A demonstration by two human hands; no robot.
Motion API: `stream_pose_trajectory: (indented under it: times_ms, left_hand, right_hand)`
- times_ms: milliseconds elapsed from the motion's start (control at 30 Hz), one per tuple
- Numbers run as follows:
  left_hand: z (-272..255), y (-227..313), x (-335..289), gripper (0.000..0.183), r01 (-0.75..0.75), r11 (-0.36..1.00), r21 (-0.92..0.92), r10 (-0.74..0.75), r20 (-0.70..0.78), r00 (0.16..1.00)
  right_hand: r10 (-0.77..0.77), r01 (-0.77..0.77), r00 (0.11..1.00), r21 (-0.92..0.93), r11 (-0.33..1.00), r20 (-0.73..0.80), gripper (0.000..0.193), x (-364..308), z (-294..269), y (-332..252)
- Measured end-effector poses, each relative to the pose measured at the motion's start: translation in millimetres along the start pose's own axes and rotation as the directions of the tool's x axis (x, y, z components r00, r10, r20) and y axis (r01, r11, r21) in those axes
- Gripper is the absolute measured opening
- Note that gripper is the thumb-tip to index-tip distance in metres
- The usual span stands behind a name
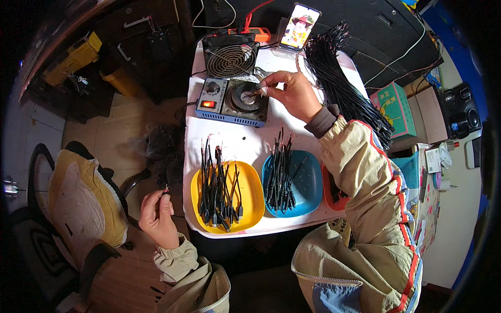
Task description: The person repeatedly picks black wires from colored trays, strips or twists their ends, applies solder to the tips using a soldering iron, and places the finished wires back into the trays. The process is repeated for multiple wires throughout the clip.
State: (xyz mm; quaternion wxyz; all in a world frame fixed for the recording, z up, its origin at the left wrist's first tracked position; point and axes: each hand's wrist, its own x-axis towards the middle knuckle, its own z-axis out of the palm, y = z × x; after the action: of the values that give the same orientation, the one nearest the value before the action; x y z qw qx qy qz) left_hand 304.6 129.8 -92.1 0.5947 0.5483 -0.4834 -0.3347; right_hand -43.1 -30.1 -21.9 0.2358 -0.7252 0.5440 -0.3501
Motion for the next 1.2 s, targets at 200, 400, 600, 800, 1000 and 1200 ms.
stream_pose_trajectory:
  times_ms: [200,400,600,800,1000,1200]
  left_hand:
    - [0,1,0,0.013,0.007,1.000,-0.011,-0.007,0.006,1.000]
    - [0,1,0,0.013,-0.009,1.000,-0.007,0.009,0.012,1.000]
    - [1,-1,0,0.012,0.003,1.000,-0.006,-0.003,0.013,1.000]
    - [1,-1,0,0.013,0.010,1.000,-0.006,-0.010,0.010,1.000]
    - [1,0,-1,0.013,0.000,1.000,-0.006,0.000,0.015,1.000]
    - [1,-1,-1,0.013,-0.006,1.000,-0.011,0.006,0.011,1.000]
  right_hand:
    - [-0.009,0.009,1.000,-0.025,1.000,-0.001,0.010,1,6,3]
    - [0.008,-0.007,1.000,-0.022,1.000,0.023,0.011,-1,3,3]
    - [0.029,-0.029,0.999,0.008,1.000,0.023,0.015,-4,2,7]
    - [0.077,-0.081,0.994,0.051,0.995,0.078,0.015,-4,0,9]
    - [0.081,-0.091,0.989,0.085,0.992,0.123,0.014,-1,-3,6]
    - [0.152,-0.201,0.965,0.231,0.952,0.213,0.011,-2,-6,13]
